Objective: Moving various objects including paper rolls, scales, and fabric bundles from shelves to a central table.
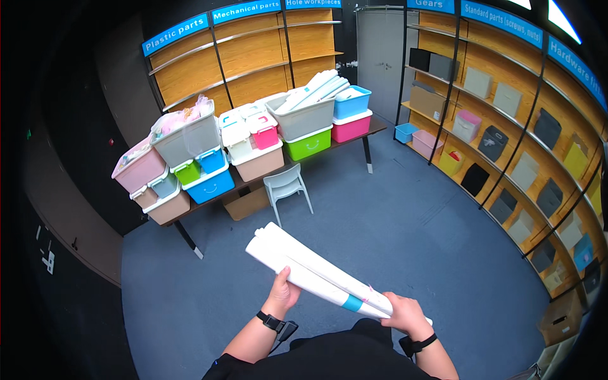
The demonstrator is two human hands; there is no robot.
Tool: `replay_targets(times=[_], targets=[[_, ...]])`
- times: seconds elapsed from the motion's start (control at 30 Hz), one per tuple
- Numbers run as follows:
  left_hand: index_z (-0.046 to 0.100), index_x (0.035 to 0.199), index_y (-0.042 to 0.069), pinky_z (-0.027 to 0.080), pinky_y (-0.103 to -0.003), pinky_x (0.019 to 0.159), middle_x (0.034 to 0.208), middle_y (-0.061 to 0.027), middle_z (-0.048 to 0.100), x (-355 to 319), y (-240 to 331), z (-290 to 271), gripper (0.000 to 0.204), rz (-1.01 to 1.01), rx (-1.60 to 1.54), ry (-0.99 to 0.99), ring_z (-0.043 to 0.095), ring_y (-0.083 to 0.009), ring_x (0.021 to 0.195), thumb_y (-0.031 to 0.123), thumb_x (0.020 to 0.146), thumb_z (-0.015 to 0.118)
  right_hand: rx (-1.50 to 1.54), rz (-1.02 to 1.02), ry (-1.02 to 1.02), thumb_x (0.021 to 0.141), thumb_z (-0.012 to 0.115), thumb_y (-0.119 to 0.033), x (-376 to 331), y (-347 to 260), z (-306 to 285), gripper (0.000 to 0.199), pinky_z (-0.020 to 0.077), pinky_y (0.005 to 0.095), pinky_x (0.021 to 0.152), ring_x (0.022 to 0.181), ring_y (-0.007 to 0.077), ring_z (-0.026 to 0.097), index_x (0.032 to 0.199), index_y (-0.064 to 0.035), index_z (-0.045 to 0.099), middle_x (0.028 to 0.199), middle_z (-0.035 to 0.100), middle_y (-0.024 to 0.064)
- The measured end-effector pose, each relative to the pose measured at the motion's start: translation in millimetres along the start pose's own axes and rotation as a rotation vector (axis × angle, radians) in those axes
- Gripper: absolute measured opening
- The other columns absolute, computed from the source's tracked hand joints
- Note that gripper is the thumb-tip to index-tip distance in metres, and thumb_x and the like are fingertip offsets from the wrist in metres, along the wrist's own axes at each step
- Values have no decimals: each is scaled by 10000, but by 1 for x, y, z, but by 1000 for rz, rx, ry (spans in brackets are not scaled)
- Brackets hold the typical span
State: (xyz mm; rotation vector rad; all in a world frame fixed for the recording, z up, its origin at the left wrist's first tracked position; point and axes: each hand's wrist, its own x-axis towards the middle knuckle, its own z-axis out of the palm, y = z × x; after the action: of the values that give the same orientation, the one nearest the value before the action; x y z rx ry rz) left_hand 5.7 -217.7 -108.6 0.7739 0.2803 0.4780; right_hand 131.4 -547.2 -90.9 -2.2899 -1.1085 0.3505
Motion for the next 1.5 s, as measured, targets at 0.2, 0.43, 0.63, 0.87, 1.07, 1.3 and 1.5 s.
replay_targets(times=[0.2, 0.43, 0.63, 0.87, 1.07, 1.3, 1.5], targets=[[397, 1388, 55, 268, -490, 1139, 1374, -113, 498, 158, 6, 4, 695, -13, -11, 76, 429, -315, 1304, 391, 847, 676, -12, -8, -8, 600, 753, -227, 140, 72, -26, 557, 531, 428, 764, 907, 326, 664, 1126, -143, 591, 964, 689, 112], [384, 1389, 48, 315, -493, 1125, 1363, -124, 504, 337, -2, 6, 555, 101, -124, 184, 454, -315, 1290, 287, 930, 584, -132, -175, 7, 590, 757, -204, 347, 153, -85, 547, 534, 414, 730, 861, 321, 667, 1109, -142, 595, 934, 686, 108], [373, 1382, 24, 397, -454, 1083, 1361, -135, 497, 445, 33, 9, 473, 204, -119, 321, 482, -294, 1275, 209, 973, 522, -230, -391, 6, 575, 775, -164, 524, 161, -145, 522, 524, 413, 681, 770, 303, 663, 1066, -156, 598, 824, 658, 92], [360, 1406, 53, 384, -480, 1091, 1396, -150, 477, 589, 92, 2, 490, 192, -162, 266, 461, -314, 1301, 261, 983, 494, -397, -568, 83, 574, 774, -126, 734, 142, -201, 526, 492, 396, 691, 773, 282, 649, 1069, -152, 599, 806, 635, 77], [388, 1397, 67, 393, -485, 1070, 1395, -134, 492, 745, 159, 22, 481, 154, -208, 136, 478, -299, 1291, 341, 1006, 442, -502, -604, 172, 557, 790, -118, 889, 118, -260, 558, 498, 400, 717, 811, 273, 648, 1079, -150, 597, 830, 638, 67], [422, 1359, 53, 326, -497, 1105, 1367, -139, 504, 895, 190, 25, 475, 116, -346, 214, 471, -295, 1289, 326, 971, 457, -660, -641, 218, 547, 800, -102, 1052, 127, -310, 554, 501, 396, 707, 806, 273, 653, 1057, -166, 594, 820, 646, 56], [375, 1390, 9, 304, -492, 1136, 1400, -183, 466, 954, 195, 11, 522, 207, -481, 359, 446, -333, 1312, 296, 955, 401, -700, -870, 169, 546, 804, -106, 1167, 102, -337, 569, 498, 405, 712, 816, 280, 649, 1069, -170, 591, 806, 642, 54]])
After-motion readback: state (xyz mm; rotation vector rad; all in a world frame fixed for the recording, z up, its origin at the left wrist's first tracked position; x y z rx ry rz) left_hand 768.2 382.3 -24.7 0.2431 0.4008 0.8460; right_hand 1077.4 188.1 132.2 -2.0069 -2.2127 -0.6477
